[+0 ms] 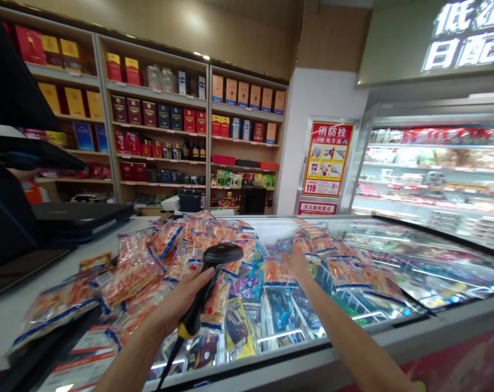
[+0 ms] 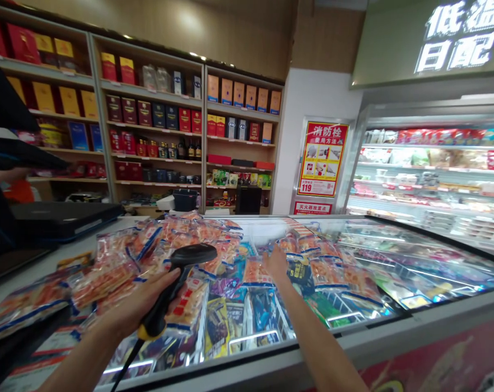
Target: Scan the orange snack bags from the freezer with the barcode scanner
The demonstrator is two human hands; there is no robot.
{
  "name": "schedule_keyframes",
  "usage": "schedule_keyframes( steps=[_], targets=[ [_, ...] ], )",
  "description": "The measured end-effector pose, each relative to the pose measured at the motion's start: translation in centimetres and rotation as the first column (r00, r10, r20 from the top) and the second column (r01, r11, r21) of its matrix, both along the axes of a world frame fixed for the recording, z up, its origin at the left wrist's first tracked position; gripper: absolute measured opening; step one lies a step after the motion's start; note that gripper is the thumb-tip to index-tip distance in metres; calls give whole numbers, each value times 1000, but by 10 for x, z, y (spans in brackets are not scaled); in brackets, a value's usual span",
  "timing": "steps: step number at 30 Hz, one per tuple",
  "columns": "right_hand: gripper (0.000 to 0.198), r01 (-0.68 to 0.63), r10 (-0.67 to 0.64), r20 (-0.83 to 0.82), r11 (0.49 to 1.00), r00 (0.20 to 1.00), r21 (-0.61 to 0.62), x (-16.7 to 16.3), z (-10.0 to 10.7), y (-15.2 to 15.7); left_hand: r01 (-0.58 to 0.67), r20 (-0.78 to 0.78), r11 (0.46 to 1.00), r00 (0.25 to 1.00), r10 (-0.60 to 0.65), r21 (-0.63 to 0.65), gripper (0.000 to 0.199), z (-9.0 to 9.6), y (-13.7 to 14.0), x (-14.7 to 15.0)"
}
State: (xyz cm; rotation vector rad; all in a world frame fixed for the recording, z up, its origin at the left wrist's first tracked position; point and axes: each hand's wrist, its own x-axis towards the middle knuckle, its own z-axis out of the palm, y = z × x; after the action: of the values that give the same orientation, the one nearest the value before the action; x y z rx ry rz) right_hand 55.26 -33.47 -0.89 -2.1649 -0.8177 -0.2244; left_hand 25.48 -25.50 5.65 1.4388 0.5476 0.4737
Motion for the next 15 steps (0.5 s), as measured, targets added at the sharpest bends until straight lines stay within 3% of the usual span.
schedule_keyframes(
  steps=[2,3,6,8,11,13,15],
  targets=[
    [47,-57,91,159,977,983,-204,-12,-3,-11,20,9,1000,1000,-19,-10,32,0,-1,4],
    [50,-109,171,175,943,970,-315,-19,-6,-13,33,15,999,999,-33,-12,32,0,-2,6],
    [59,-245,319,61,823,946,-512,-32,-8,-15,80,44,997,996,-79,-21,32,-1,-3,12],
    [61,-224,291,62,841,955,-493,-32,-5,-16,101,42,995,994,-100,-19,32,-2,-4,14],
    [62,-38,98,130,917,987,-398,-21,2,-21,122,21,993,992,-122,10,34,-2,-5,15],
    [61,53,-10,108,913,994,-405,-13,3,-24,122,22,992,992,-122,8,35,-1,-6,16],
    [53,40,-31,30,914,999,-404,-7,-2,-24,118,27,993,993,-117,-13,35,0,-6,16]
  ],
)
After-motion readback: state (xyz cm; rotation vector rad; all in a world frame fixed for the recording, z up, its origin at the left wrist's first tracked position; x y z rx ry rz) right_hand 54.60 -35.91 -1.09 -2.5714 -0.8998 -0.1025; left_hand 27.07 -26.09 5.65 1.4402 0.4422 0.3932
